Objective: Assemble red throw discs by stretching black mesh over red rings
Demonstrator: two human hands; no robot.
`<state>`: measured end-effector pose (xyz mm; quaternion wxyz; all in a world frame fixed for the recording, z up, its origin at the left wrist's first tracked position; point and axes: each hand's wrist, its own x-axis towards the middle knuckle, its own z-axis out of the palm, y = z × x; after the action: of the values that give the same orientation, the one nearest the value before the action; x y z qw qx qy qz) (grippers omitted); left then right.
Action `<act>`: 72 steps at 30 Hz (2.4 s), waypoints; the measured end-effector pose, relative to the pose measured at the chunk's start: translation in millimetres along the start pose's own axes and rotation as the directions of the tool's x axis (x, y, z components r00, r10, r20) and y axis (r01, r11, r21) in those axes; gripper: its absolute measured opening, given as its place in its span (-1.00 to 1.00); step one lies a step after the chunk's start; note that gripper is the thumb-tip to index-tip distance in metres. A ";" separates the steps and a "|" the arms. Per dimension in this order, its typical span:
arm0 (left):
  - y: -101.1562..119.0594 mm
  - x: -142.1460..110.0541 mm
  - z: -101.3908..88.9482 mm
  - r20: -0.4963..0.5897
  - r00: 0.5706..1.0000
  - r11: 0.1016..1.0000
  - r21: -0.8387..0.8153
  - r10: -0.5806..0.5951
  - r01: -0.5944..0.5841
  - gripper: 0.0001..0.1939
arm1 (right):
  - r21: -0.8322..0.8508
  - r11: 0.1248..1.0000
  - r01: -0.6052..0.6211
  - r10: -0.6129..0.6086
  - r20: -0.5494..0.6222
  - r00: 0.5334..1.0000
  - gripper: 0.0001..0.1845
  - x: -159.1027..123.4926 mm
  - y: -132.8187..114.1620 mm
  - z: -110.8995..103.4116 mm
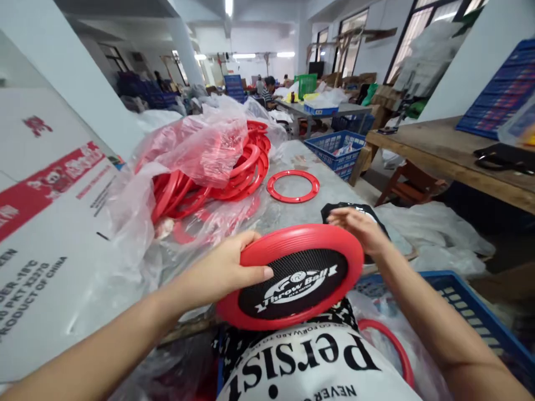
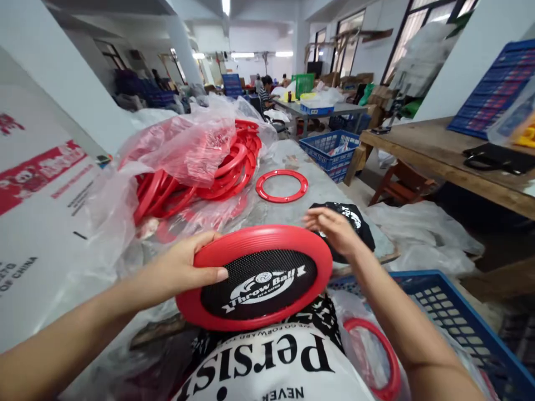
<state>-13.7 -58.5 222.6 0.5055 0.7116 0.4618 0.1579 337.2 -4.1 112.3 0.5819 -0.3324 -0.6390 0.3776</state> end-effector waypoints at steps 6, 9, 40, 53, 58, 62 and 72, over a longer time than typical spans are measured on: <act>-12.8 -9.0 47.8 0.016 0.986 0.985 -0.041 -0.167 0.168 -0.64 | -0.547 0.720 0.427 -0.290 0.321 0.901 -0.46 -38.4 -65.9 15.0; -8.9 -8.2 59.7 0.059 0.975 0.977 0.020 -0.214 0.214 -0.60 | -0.714 0.421 0.560 -0.376 0.424 0.824 -0.42 -56.5 -74.0 38.9; -42.7 3.9 81.8 0.344 0.936 0.985 -0.122 -0.072 0.121 -0.50 | -0.605 0.623 0.497 -0.385 0.316 0.867 -0.50 -114.4 -23.7 45.8; -46.7 -15.8 77.1 0.193 0.981 1.000 -0.030 0.001 0.005 -0.59 | -0.648 0.550 0.527 -0.498 0.252 0.830 -0.71 -129.3 -18.9 63.7; -45.0 -27.2 84.5 0.071 0.997 1.000 0.020 0.010 -0.011 -0.59 | -0.674 0.544 0.500 -0.434 0.284 0.855 -0.64 -140.5 -33.6 59.4; -46.3 -22.2 84.7 0.064 0.998 0.999 0.031 -0.010 0.009 -0.56 | -0.691 0.543 0.477 -0.409 0.278 0.869 -0.59 -142.2 -36.2 60.9; -36.3 0.1 78.0 0.161 0.987 1.000 -0.025 -0.009 0.013 -0.59 | -0.630 0.681 0.373 -0.300 0.225 0.927 -0.73 -138.1 -48.7 59.2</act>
<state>22.3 -100.9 156.9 0.5512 0.7127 0.4214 0.1033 293.2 -153.2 84.4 0.4513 -0.3736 -0.8099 0.0292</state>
